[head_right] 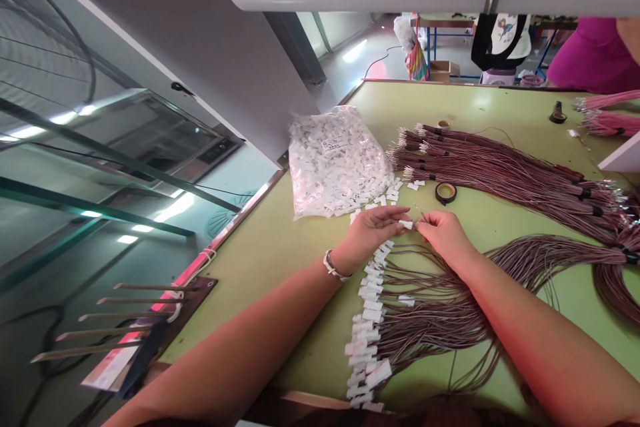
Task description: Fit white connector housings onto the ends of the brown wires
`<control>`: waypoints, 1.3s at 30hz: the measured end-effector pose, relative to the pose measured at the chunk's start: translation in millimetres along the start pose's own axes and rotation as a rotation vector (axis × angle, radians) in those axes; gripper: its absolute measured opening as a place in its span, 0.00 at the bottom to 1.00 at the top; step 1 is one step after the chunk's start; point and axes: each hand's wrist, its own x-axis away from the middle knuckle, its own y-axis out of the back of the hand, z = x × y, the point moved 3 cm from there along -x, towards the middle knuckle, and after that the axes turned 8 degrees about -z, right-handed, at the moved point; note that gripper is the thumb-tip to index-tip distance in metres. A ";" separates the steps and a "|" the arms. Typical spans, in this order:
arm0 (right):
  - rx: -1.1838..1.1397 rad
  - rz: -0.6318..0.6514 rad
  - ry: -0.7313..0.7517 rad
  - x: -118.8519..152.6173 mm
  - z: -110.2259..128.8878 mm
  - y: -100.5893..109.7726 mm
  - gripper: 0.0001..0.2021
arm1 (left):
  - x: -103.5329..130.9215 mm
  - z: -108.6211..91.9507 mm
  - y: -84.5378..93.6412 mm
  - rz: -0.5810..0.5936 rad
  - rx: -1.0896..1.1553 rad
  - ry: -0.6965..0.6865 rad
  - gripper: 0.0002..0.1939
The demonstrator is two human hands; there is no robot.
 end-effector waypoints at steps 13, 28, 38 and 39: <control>0.355 -0.037 0.289 6.0 12.9 -0.1 0.12 | -2.2 -2.9 4.4 0.008 0.020 0.139 0.15; 0.385 0.037 0.309 5.4 10.7 -1.9 0.11 | -3.8 5.0 2.0 0.038 -0.150 0.034 0.08; 0.405 -0.034 0.357 1.8 12.2 1.8 0.12 | -1.1 4.7 -1.3 0.145 -0.312 -0.029 0.07; 0.354 -0.057 0.350 1.3 13.7 4.0 0.12 | 1.2 2.0 -2.2 0.217 -0.368 -0.046 0.07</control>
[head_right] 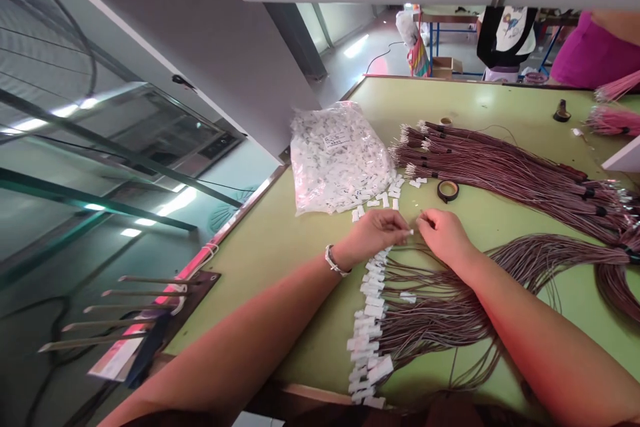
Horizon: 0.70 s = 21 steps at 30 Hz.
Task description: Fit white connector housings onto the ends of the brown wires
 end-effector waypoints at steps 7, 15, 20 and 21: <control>-0.414 -0.107 -0.289 1.0 -4.1 2.8 0.18 | 9.5 -23.8 8.9 0.386 -0.318 -0.322 0.08; -0.332 -0.089 -0.227 1.2 -4.8 -6.5 0.15 | -21.2 -3.8 28.2 -0.197 -0.863 -0.468 0.18; -0.239 -0.085 -0.215 1.3 -4.3 -5.3 0.09 | -19.8 -3.7 33.1 -0.188 -0.804 -0.471 0.11; -0.228 -0.090 -0.212 1.3 -3.9 -5.0 0.10 | -18.4 -4.7 34.6 -0.215 -0.748 -0.469 0.09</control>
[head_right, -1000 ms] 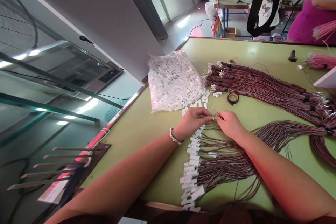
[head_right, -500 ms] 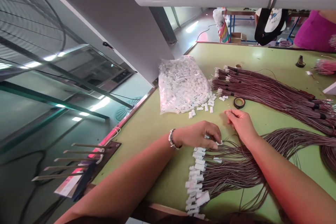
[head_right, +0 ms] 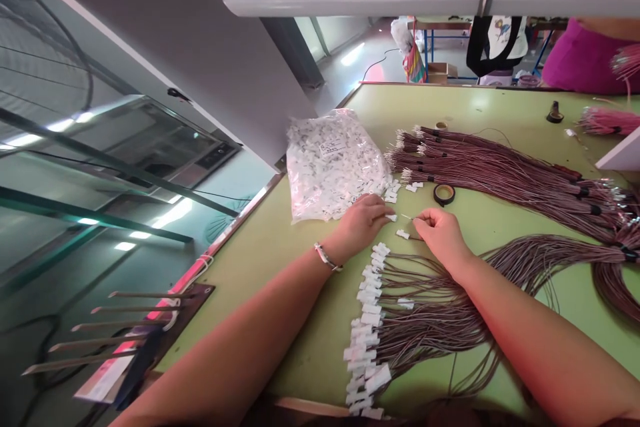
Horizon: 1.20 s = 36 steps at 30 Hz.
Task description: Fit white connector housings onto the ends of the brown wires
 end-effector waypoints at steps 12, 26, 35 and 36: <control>0.033 0.004 0.126 5.5 9.5 2.1 0.12 | 11.8 -12.5 -7.2 -0.033 0.903 0.694 0.13; 0.050 0.005 0.099 6.0 8.0 3.2 0.12 | 13.1 -14.8 -8.9 -0.020 0.959 0.666 0.15; 0.023 0.034 0.013 3.7 2.8 2.9 0.12 | 12.8 -15.3 -9.4 0.021 0.966 0.650 0.16; 0.024 0.036 0.009 3.8 2.5 2.8 0.12 | 12.8 -15.6 -9.9 0.021 0.958 0.651 0.16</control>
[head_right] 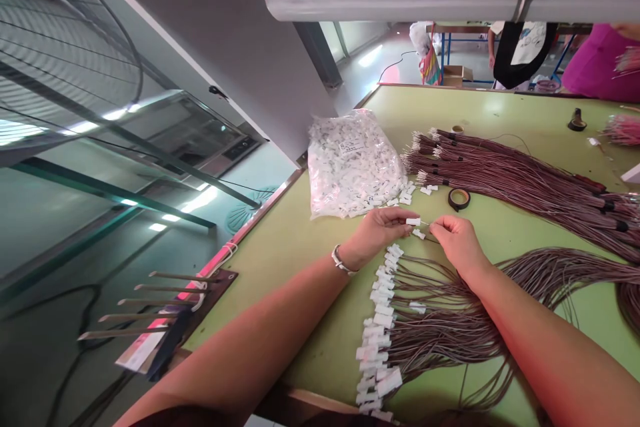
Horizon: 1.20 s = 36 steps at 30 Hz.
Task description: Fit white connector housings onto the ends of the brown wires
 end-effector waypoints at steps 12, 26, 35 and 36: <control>-0.097 0.186 -0.155 0.7 0.2 -6.8 0.11 | 2.4 -0.6 -6.1 0.009 -0.238 -0.241 0.05; -0.068 0.180 -0.083 -2.7 -10.7 -5.3 0.14 | -0.8 8.6 -6.6 0.034 -0.050 -0.016 0.11; -0.044 0.178 -0.101 -0.1 -4.3 -5.8 0.12 | 1.6 3.4 -8.0 0.002 -0.230 -0.237 0.05; -0.037 0.179 -0.089 0.5 -4.0 -6.3 0.12 | 2.3 2.3 -8.8 -0.004 -0.262 -0.284 0.05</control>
